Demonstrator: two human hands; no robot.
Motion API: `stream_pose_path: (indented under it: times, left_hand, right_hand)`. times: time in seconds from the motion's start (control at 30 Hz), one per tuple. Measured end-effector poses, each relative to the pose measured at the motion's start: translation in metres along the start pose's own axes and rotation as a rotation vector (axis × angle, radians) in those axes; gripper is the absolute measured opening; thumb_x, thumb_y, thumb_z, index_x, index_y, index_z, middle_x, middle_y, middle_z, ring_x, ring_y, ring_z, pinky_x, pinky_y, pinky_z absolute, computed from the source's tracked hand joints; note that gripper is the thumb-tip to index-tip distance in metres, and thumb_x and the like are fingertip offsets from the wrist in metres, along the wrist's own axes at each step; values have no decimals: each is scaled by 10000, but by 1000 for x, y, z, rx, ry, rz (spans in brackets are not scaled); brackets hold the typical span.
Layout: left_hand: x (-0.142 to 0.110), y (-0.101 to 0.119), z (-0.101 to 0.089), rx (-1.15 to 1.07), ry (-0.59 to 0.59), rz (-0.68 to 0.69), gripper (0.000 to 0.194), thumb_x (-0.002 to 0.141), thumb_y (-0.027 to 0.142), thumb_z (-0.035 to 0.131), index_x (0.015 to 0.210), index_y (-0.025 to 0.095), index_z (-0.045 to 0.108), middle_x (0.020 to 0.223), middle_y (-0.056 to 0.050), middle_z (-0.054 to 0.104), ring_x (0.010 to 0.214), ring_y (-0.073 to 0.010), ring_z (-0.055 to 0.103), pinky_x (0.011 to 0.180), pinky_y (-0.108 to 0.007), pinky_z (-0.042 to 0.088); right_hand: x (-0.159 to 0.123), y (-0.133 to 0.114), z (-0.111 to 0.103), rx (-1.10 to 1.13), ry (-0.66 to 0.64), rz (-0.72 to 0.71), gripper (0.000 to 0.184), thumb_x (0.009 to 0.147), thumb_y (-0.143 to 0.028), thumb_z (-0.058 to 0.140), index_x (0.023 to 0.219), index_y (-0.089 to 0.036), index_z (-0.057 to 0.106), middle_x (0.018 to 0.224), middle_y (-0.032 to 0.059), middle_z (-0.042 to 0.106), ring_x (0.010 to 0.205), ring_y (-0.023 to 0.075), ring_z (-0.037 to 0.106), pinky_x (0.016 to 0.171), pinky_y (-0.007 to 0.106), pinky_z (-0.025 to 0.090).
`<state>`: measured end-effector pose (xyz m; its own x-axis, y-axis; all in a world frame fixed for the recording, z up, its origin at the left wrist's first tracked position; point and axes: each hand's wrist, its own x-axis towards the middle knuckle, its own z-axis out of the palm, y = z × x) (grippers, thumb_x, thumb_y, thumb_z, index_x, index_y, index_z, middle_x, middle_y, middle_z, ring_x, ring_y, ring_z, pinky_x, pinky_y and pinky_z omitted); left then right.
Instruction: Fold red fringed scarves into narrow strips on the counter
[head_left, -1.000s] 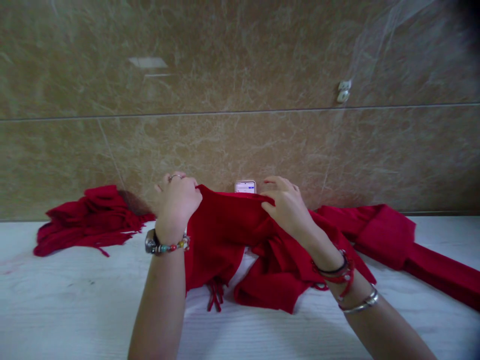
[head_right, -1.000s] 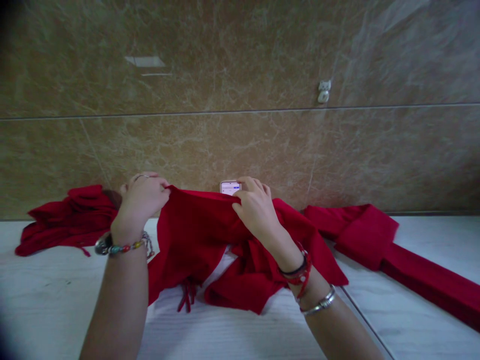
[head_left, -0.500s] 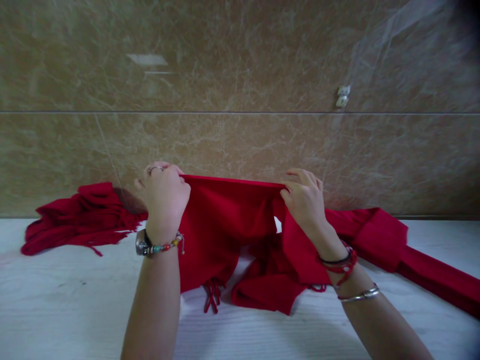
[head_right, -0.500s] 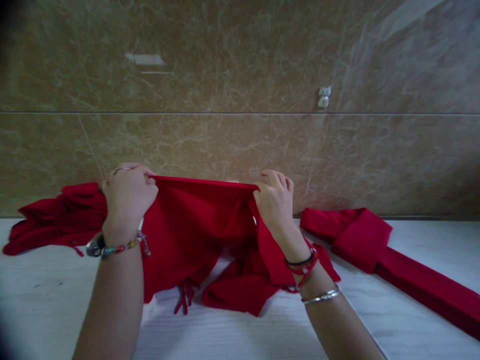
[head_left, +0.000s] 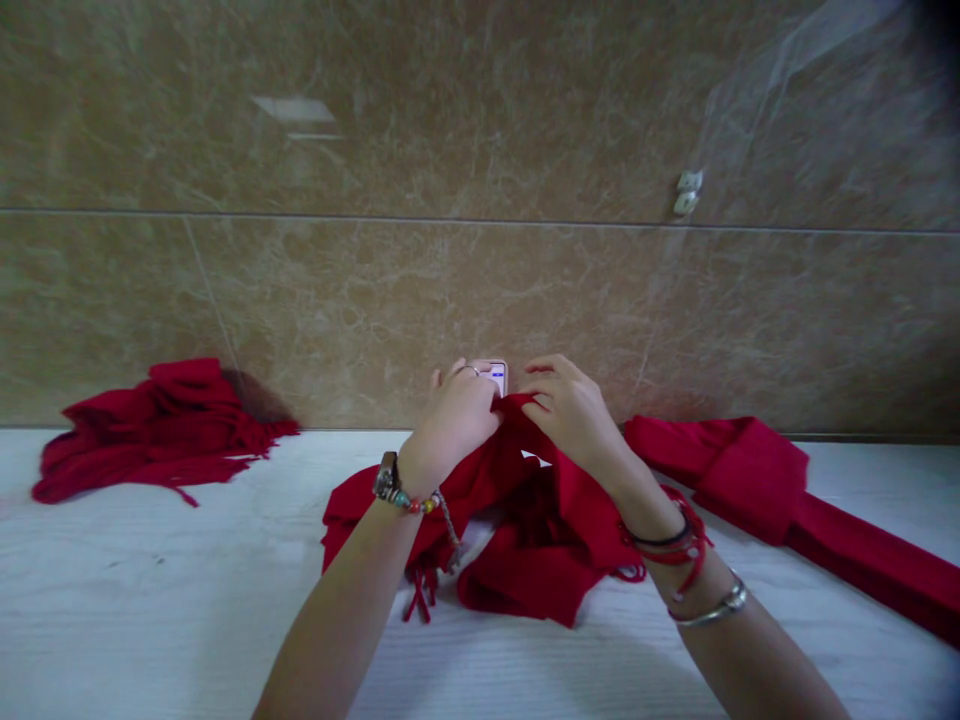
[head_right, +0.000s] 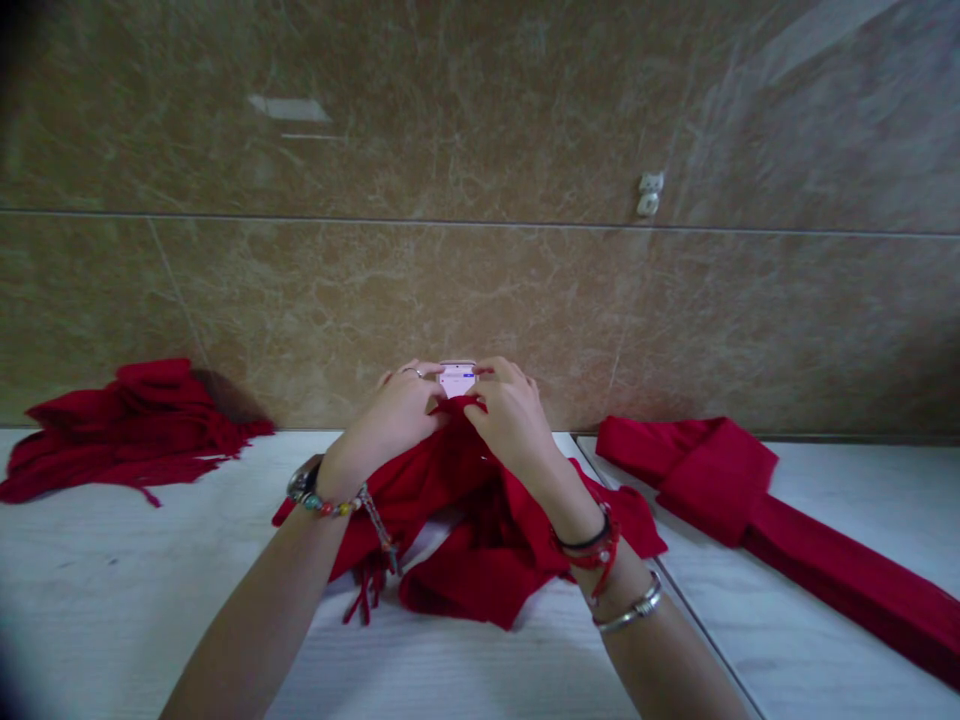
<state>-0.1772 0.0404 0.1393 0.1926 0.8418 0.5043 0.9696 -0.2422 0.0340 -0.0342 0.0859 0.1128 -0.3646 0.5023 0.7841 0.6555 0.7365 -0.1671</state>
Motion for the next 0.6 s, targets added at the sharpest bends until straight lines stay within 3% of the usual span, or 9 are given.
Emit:
stream_pose_path:
  times: [0.17, 0.4, 0.47, 0.53, 0.6]
  left_hand:
    - [-1, -8, -9, 14, 140, -44, 240, 802, 149, 469, 864, 191, 697, 1215, -52, 566, 1180, -217, 443, 995, -382, 343]
    - [-16, -38, -45, 153, 367, -322, 239, 810, 155, 447, 883, 154, 674, 1215, -85, 551, 1160, -227, 454, 985, -362, 357]
    - [-21, -53, -48, 199, 358, -390, 250, 810, 164, 439, 904, 127, 667, 1191, -110, 558, 1152, -258, 453, 974, -401, 361]
    - [-24, -66, -44, 223, 273, -425, 259, 798, 146, 429, 897, 111, 666, 1119, -117, 588, 1119, -298, 469, 939, -452, 376]
    - [-23, -72, -33, 189, 190, -388, 226, 760, 125, 465, 852, 137, 671, 1024, -99, 623, 1062, -314, 504, 896, -483, 393]
  right_hand:
    - [0, 4, 0, -36, 6, 8, 202, 713, -107, 513, 739, -206, 687, 1055, 78, 588, 996, 240, 528, 850, 404, 417]
    - [2, 26, -9, -146, 25, 78, 210, 714, -103, 495, 756, -176, 687, 1068, 108, 588, 1014, 267, 515, 859, 429, 395]
    - [2, 31, -11, -146, 61, 100, 208, 712, -111, 494, 756, -179, 685, 1066, 106, 588, 1013, 272, 514, 856, 436, 396]
    - [2, 30, -12, -114, 63, 89, 211, 710, -111, 488, 751, -182, 682, 1066, 100, 587, 1012, 263, 519, 855, 425, 403]
    - [2, 25, -11, -84, 43, 61, 220, 708, -102, 479, 751, -183, 679, 1068, 97, 586, 1017, 251, 523, 863, 411, 406]
